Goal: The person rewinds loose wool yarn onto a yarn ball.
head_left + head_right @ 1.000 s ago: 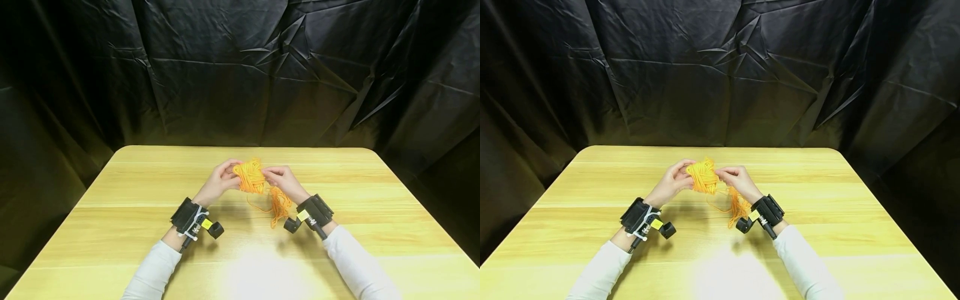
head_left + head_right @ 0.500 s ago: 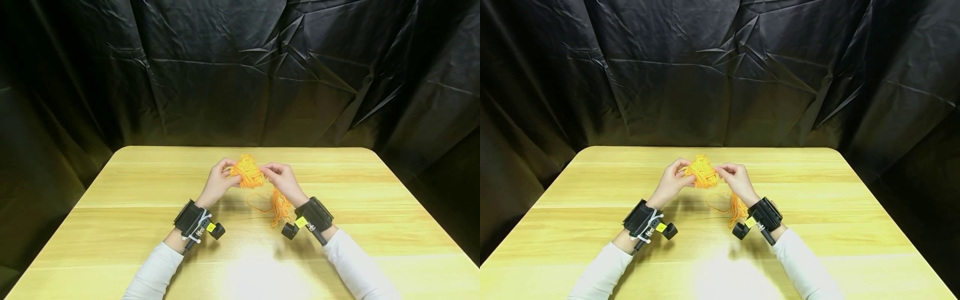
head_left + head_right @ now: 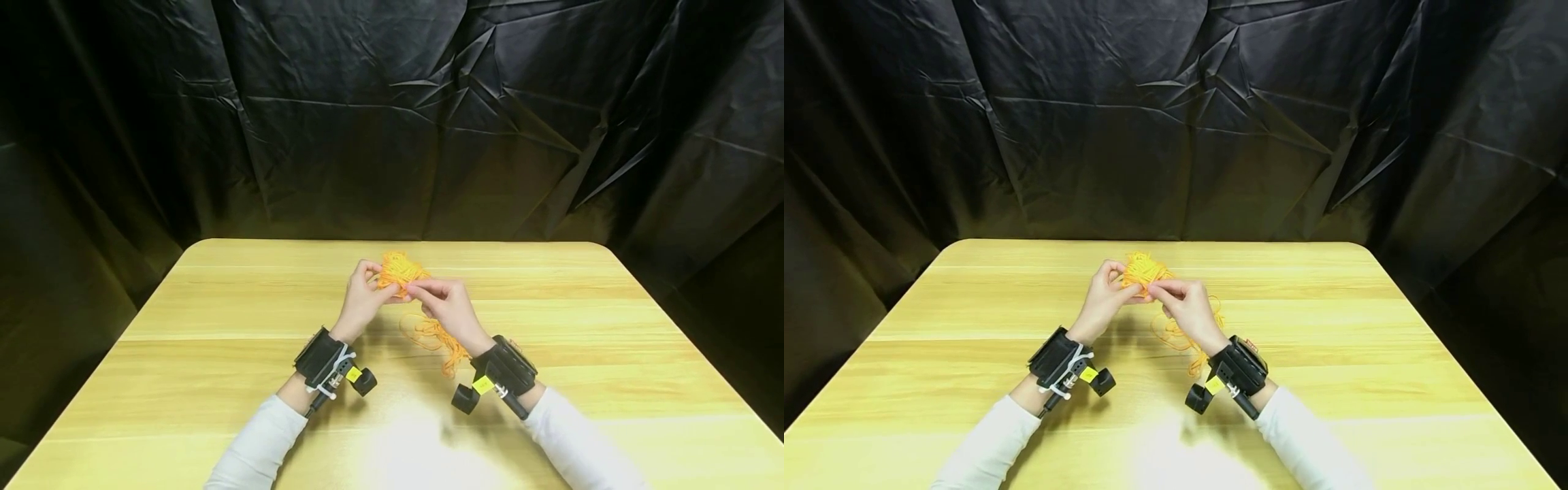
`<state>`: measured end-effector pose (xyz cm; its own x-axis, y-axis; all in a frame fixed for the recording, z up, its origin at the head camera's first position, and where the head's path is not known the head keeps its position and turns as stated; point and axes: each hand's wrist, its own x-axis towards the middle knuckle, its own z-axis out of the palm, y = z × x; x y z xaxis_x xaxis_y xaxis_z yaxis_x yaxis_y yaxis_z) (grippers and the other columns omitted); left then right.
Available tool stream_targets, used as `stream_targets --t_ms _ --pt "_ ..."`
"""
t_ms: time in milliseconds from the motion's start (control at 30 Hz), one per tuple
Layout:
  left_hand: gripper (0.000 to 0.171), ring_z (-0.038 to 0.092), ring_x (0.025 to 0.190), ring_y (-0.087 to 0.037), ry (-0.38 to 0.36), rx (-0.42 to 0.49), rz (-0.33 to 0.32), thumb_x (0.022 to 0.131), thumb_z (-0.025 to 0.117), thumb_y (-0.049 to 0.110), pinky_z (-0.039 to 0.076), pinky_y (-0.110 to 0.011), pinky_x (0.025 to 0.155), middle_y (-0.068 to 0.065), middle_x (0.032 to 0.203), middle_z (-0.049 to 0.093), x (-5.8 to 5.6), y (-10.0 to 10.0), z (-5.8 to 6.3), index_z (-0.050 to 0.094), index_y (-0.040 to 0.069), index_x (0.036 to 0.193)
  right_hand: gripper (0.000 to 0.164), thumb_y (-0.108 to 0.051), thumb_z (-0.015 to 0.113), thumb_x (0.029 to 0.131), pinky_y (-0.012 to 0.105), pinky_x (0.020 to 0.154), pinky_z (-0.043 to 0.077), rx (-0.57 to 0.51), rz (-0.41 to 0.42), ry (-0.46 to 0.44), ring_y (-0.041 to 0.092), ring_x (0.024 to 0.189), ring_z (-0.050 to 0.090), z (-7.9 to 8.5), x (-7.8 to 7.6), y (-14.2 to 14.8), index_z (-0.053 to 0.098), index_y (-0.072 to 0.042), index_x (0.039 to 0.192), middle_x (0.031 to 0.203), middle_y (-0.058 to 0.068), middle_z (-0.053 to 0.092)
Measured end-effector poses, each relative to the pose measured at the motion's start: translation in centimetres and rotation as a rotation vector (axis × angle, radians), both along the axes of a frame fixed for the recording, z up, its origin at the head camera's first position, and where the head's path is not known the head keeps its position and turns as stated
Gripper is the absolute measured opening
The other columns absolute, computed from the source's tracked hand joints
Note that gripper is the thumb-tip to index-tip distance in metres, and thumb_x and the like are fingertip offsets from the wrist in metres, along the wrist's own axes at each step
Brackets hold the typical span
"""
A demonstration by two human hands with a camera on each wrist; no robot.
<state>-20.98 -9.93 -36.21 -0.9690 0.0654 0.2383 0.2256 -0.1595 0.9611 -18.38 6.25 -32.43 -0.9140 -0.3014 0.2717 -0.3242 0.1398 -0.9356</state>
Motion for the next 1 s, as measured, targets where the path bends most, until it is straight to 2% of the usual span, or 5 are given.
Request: stream_targets --t_ms 167,267,500,733,1000 --pt "0.059 0.059 0.09 -0.022 -0.017 0.0 -0.129 0.079 0.058 -0.009 0.053 -0.036 0.072 -0.022 0.112 0.047 0.8 -0.1 1.0 0.028 0.003 0.128 0.016 -0.004 0.057 0.085 0.016 0.04 0.025 0.065 -0.001 0.077 0.004 0.042 0.032 -0.3 0.4 -0.2 0.065 0.009 0.09 0.068 0.005 0.062" --pt "0.056 0.058 0.092 -0.02 0.009 0.011 -0.189 0.08 0.063 0.002 0.052 -0.036 0.074 -0.019 0.111 0.046 -0.1 -0.5 -0.2 0.033 0.001 0.127 0.017 -0.01 0.058 0.085 0.017 0.04 0.026 0.124 -0.024 0.11 0.004 0.044 0.035 -1.2 -0.3 0.1 0.067 0.004 0.09 0.069 0.01 0.062" --pt "0.027 0.054 0.076 -0.011 -0.119 0.057 -0.048 0.082 0.061 0.005 0.053 -0.036 0.07 -0.006 0.094 0.043 0.5 -0.1 1.2 0.039 0.002 0.098 0.017 -0.012 0.058 0.085 0.016 0.046 0.037 0.231 0.021 0.239 0.007 0.058 0.051 -2.6 -0.4 0.0 0.069 0.0 0.091 0.078 0.01 0.067" --pt "0.022 0.06 0.076 -0.011 -0.218 0.086 -0.045 0.085 0.058 0.008 0.052 -0.033 0.074 -0.009 0.091 0.056 0.4 -0.2 1.6 0.041 0.004 0.1 0.02 -0.005 0.054 0.087 0.016 0.042 0.025 0.165 0.151 0.011 0.005 0.045 0.032 -2.9 0.1 -0.2 0.066 0.011 0.089 0.057 0.001 0.05" --pt "0.034 0.061 0.083 -0.012 -0.254 -0.011 -0.156 0.086 0.058 0.012 0.051 -0.029 0.077 -0.012 0.101 0.06 0.8 -0.7 1.6 0.05 -0.005 0.115 0.017 0.001 0.046 0.084 0.017 0.045 0.029 0.005 0.205 -0.27 0.006 0.049 0.037 -5.1 -2.4 1.4 0.057 0.015 0.086 0.057 -0.003 0.049"
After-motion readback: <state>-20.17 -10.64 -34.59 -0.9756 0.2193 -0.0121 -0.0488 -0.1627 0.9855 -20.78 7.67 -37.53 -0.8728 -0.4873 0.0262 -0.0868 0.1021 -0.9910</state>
